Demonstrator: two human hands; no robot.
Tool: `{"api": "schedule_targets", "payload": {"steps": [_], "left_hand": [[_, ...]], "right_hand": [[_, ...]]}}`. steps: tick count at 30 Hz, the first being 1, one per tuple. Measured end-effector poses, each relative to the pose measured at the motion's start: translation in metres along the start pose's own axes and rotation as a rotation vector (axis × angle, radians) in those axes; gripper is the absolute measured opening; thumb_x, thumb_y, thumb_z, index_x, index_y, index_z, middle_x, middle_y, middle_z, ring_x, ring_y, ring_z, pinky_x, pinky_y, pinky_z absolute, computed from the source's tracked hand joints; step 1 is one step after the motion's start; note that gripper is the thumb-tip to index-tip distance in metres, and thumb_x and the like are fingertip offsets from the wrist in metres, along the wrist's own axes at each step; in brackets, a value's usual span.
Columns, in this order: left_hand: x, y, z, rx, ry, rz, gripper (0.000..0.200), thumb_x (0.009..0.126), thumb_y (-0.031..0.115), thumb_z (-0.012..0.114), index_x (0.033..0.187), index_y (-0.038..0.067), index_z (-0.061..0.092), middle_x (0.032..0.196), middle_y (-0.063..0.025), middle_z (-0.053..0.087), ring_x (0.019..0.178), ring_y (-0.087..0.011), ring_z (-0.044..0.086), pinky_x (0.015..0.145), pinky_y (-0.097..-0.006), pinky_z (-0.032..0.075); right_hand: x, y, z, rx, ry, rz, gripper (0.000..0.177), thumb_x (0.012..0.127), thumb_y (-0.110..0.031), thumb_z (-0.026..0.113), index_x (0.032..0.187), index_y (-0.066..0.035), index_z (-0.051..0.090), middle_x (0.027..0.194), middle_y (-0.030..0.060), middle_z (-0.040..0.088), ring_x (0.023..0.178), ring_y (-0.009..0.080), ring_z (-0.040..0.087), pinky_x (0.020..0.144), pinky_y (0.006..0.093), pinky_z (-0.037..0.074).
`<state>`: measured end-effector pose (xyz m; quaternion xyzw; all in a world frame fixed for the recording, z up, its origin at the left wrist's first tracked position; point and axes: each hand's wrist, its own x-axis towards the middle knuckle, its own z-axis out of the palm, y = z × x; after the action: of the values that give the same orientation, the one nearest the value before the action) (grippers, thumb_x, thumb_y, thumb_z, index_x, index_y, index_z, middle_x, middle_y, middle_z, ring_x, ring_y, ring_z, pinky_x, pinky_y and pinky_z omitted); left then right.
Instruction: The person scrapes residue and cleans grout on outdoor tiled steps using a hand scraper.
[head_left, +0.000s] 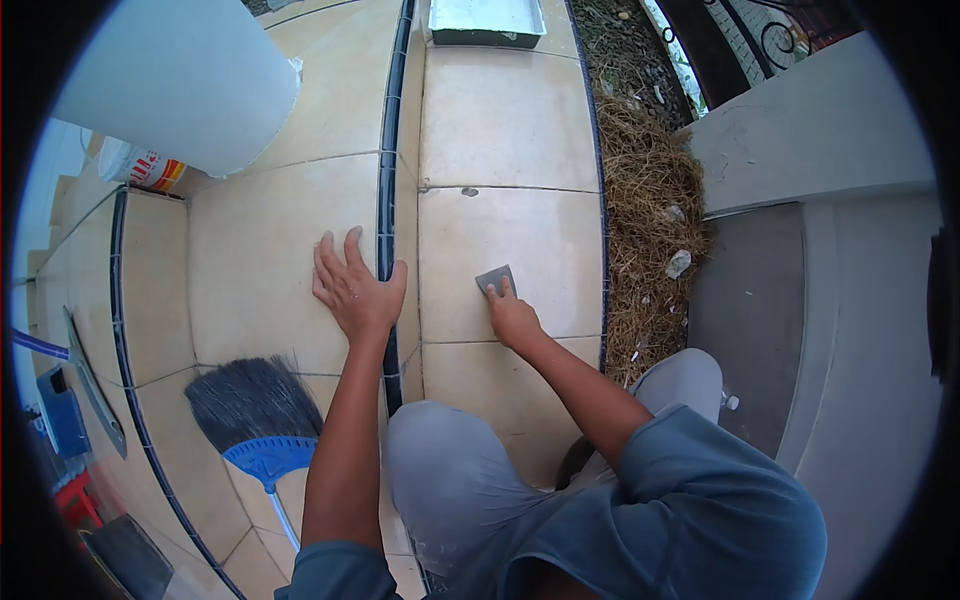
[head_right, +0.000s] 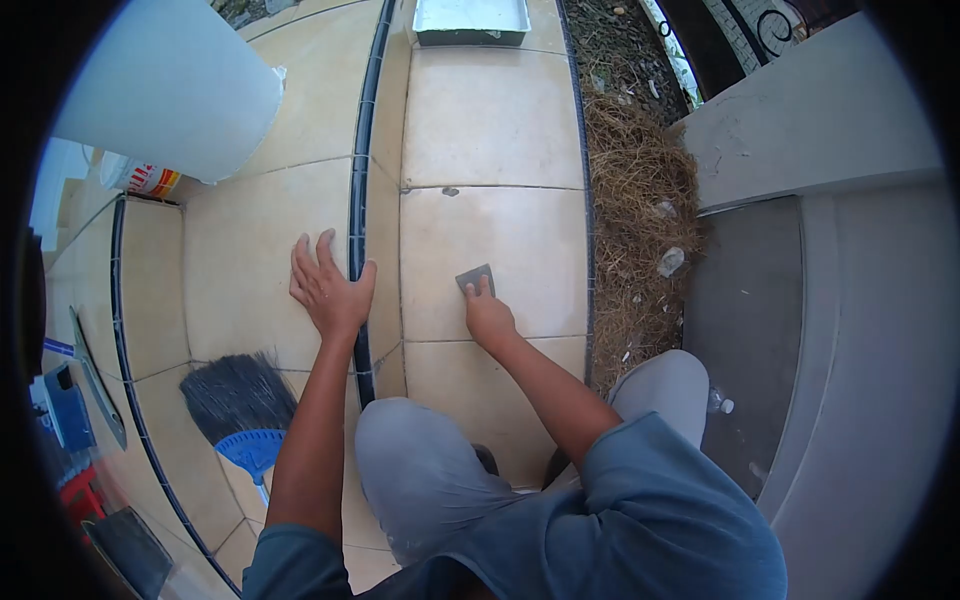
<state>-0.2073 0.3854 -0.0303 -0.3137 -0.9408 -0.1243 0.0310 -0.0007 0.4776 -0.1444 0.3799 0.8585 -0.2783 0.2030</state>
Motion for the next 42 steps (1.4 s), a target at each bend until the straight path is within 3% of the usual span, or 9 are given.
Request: {"api": "schedule_targets", "payload": {"steps": [3,5,12,18,24,30,32,36,42], "left_hand": [[-0.001,0.001,-0.002,-0.006,-0.007,-0.001,0.071,0.072,0.039,0.072,0.134,0.015,0.046,0.143,-0.0157,0.034,0.137,-0.0316,0.027,0.109,-0.0492,0.021],[0.001,-0.002,-0.001,-0.008,0.018,0.009,0.071,0.072,0.039,0.072,0.134,0.016,0.046,0.143,-0.0157,0.035,0.137,-0.0316,0.027,0.109,-0.0493,0.021],[0.000,0.000,0.003,0.060,-0.014,-0.011,0.071,0.073,0.045,0.071,0.135,0.020,0.047,0.143,-0.0137,0.035,0.137,-0.0303,0.028,0.110,-0.0483,0.020],[-0.002,-0.004,0.010,0.089,-0.002,-0.002,0.073,0.074,0.050,0.069,0.137,0.022,0.046,0.144,-0.0131,0.034,0.138,-0.0291,0.027,0.111,-0.0482,0.020],[-0.002,-0.005,0.012,0.077,0.011,0.012,0.073,0.074,0.050,0.070,0.137,0.022,0.047,0.144,-0.0126,0.035,0.139,-0.0279,0.027,0.111,-0.0478,0.018],[-0.002,-0.006,0.014,0.088,0.015,0.016,0.073,0.074,0.050,0.070,0.137,0.023,0.046,0.145,-0.0124,0.034,0.139,-0.0274,0.027,0.111,-0.0480,0.018],[0.000,-0.005,0.011,0.067,0.024,0.033,0.073,0.073,0.049,0.070,0.136,0.021,0.047,0.144,-0.0141,0.034,0.138,-0.0285,0.026,0.111,-0.0475,0.018],[-0.002,-0.005,0.013,0.064,0.014,0.026,0.073,0.072,0.049,0.070,0.135,0.019,0.048,0.143,-0.0151,0.034,0.138,-0.0294,0.025,0.112,-0.0471,0.017],[-0.002,-0.010,0.018,0.070,0.034,0.042,0.074,0.074,0.052,0.070,0.137,0.022,0.047,0.145,-0.0132,0.034,0.139,-0.0280,0.026,0.110,-0.0486,0.018]], "right_hand": [[0.087,0.008,-0.033,0.007,0.155,-0.052,0.039,0.095,-0.011,0.037,0.129,0.002,0.051,0.143,0.0332,0.036,0.097,0.0401,0.066,0.080,0.0448,0.056],[0.090,0.006,-0.054,-0.036,-0.005,-0.068,0.038,0.096,-0.013,0.036,0.127,0.003,0.053,0.142,0.0328,0.038,0.099,0.0408,0.065,0.080,0.0452,0.056],[-0.104,0.050,0.022,-0.040,-0.281,0.121,0.056,0.090,-0.007,0.041,0.146,-0.005,0.035,0.152,0.0325,0.020,0.102,0.0422,0.064,0.085,0.0461,0.054],[0.003,0.081,-0.024,0.010,0.153,0.135,0.043,0.090,-0.005,0.043,0.132,0.002,0.047,0.139,0.0325,0.040,0.096,0.0437,0.064,0.083,0.0460,0.055],[-0.100,0.107,0.018,-0.053,-0.169,0.248,0.061,0.086,-0.001,0.046,0.146,-0.004,0.035,0.151,0.0281,0.025,0.118,0.0449,0.054,0.098,0.0464,0.047],[-0.031,0.119,-0.035,0.064,0.012,0.200,0.058,0.084,0.003,0.043,0.142,-0.003,0.042,0.143,0.0297,0.039,0.122,0.0425,0.050,0.102,0.0438,0.043],[-0.015,0.120,-0.049,0.052,-0.070,0.219,0.061,0.083,0.004,0.043,0.143,-0.004,0.041,0.144,0.0291,0.037,0.122,0.0420,0.051,0.104,0.0430,0.042],[-0.094,0.115,-0.005,-0.044,-0.207,0.212,0.064,0.082,0.004,0.044,0.145,-0.007,0.039,0.150,0.0270,0.029,0.124,0.0406,0.050,0.105,0.0429,0.041],[-0.054,0.117,-0.005,-0.015,0.037,0.123,0.053,0.089,-0.002,0.041,0.142,-0.004,0.041,0.146,0.0279,0.034,0.110,0.0405,0.060,0.091,0.0445,0.052]]}}
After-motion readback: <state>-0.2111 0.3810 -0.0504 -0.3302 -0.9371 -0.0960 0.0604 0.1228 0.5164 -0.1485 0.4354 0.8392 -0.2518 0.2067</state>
